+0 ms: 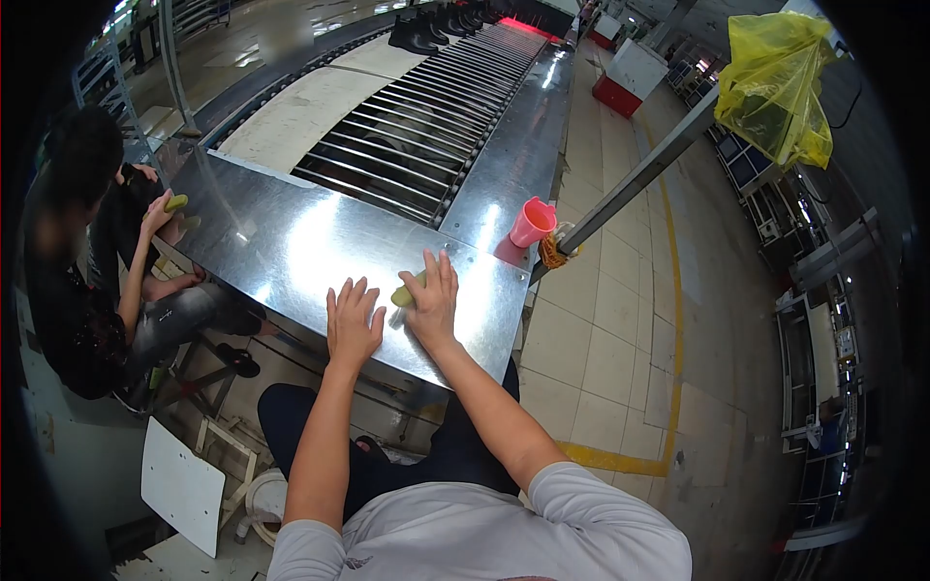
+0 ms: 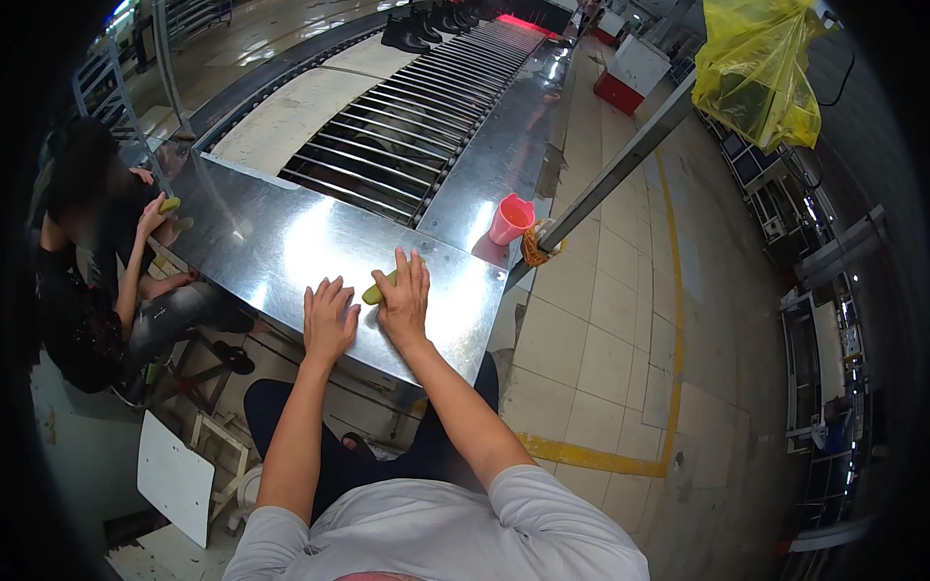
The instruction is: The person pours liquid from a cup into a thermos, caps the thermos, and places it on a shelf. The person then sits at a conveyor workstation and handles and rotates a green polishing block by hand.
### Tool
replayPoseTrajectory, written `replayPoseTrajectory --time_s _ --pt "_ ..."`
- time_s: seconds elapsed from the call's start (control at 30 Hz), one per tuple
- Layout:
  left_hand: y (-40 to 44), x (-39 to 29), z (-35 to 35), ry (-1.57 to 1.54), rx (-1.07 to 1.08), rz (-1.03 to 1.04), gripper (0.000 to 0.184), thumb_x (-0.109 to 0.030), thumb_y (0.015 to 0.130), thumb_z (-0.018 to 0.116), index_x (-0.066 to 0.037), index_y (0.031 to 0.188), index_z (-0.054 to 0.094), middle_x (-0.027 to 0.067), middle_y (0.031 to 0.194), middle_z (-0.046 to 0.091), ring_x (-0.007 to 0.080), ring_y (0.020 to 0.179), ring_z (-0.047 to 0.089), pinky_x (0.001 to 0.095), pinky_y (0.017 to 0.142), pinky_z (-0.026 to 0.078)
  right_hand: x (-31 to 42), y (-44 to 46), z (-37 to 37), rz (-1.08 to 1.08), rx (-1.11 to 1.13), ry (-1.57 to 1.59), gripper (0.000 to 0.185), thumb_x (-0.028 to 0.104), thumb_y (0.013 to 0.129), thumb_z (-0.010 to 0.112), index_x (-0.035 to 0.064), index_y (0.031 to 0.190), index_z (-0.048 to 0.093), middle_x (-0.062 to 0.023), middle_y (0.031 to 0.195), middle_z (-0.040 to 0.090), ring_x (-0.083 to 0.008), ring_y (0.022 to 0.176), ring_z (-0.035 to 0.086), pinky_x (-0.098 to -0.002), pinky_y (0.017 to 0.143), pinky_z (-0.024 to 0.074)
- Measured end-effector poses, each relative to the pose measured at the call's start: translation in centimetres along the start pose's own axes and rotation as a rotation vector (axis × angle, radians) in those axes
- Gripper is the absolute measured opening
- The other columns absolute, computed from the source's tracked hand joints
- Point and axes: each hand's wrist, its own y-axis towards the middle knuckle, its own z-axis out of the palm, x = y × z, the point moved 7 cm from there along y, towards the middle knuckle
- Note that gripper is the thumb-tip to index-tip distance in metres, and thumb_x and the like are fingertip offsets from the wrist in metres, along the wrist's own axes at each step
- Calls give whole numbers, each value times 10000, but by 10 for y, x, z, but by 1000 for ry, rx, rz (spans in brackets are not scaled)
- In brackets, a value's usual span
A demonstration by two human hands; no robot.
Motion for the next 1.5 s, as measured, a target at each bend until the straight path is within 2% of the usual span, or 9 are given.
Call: replayPoseTrajectory --time_s 0.57,0.73,0.93,1.03,1.3,1.37,1.4,1.43,1.5 --pt "-4 0 0 13 -13 8 369 -204 925 705 -85 1272 677 181 1437 602 426 1405 490 631 1225 257 5 -1 -7 -7 10 89 527 92 754 823 175 1263 716 -248 1572 474 -484 1525 336 -616 1223 276" --pt "-5 20 22 25 0 73 349 -206 936 693 -83 1263 673 189 1436 604 436 1405 490 643 1219 258 -8 -6 2 22 -88 154 546 75 649 798 61 1191 733 -250 1500 547 -471 1462 438 -575 1205 326" --pt "-3 17 15 83 42 52 343 -236 984 670 -84 1291 676 180 1499 579 408 1449 467 611 1245 233 -35 -8 -2 353 -256 96 465 250 904 808 55 1291 641 -257 1507 517 -468 1435 459 -539 1154 416" --pt "-2 14 17 87 39 59 342 -241 987 665 -85 1292 676 177 1493 583 409 1449 467 611 1243 235 -34 -8 1 362 -191 406 469 267 930 797 48 1308 627 -253 1493 531 -444 1386 523 -485 1122 466" --pt "-3 15 15 57 -37 115 312 -212 941 705 -82 1224 684 194 1398 622 431 1375 517 634 1184 294 -45 -16 10 369 -279 408 498 218 930 816 74 1375 648 -219 1465 593 -358 1334 603 -402 1090 504" --pt "-2 12 10 -47 -26 99 312 -176 917 714 -86 1214 681 186 1352 631 438 1326 542 635 1170 309 -52 -19 22 527 -224 641 514 212 919 836 48 1375 665 -190 1378 670 -289 1186 686 -374 1011 539" --pt "-1 4 4 -5 -20 82 320 -175 911 717 -91 1218 680 177 1351 630 438 1314 546 637 1169 312 -44 -14 11 455 -241 492 495 203 909 844 44 1351 688 -180 1292 714 -267 1110 710 -376 923 569" --pt "0 5 4 12 -31 78 337 -193 908 721 -97 1229 680 167 1364 629 433 1340 534 641 1179 303 -49 -19 17 476 -214 480 596 332 860 870 123 1382 672 -157 1165 755 -359 1012 713 -433 865 562" --pt "-2 9 8 32 -23 49 353 -233 919 717 -109 1248 682 157 1398 622 424 1401 498 647 1205 275 -39 -15 1 395 -250 459 619 332 844 878 135 1386 656 -157 1068 771 -371 855 742 -429 751 579"
